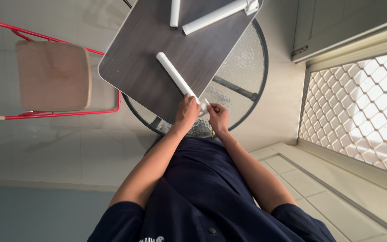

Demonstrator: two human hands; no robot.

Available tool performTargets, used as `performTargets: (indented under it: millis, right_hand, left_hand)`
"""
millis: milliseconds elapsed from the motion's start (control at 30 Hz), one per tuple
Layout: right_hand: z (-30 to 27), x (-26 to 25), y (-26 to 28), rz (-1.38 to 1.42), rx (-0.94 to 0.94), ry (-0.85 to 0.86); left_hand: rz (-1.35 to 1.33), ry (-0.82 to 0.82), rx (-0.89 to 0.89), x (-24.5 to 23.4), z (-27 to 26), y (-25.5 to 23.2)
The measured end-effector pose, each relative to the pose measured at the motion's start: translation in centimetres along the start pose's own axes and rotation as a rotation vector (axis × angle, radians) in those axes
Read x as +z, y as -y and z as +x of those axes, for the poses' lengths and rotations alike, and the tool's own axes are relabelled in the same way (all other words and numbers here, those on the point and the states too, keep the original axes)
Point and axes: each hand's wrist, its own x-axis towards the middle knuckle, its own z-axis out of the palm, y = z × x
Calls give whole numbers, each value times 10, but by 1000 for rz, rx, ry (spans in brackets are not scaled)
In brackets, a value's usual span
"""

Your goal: The person assembles white plastic table legs onto a dark tabletop using a screwdriver. They position each leg, insert screws, and tighten them one at a time. The person moves between the table and a nearby chair to access parts and tools.

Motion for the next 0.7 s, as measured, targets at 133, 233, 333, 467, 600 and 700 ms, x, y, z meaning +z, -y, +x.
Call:
performTargets:
  millis: [133, 233, 333, 467, 600, 700]
  right_hand:
    - [13, 5, -12, 80, 77, 0]
    - [21, -4, -22, 205, 142, 34]
    - [34, -5, -15, 323, 141, 70]
    - [32, 9, -14, 225, 121, 22]
    - [27, 36, -13, 27, 86, -35]
    - [29, 57, -11, -127, 19, -101]
  left_hand:
    - [-127, -3, -105, -17, -7, 18]
    - [-196, -40, -88, -22, -22, 33]
    - [-291, -73, -123, -31, -23, 49]
    - [-396, -98, -230, -40, -38, 75]
    - [-459, -123, -275, -58, -46, 106]
    - [-512, -134, -334, -77, -56, 137]
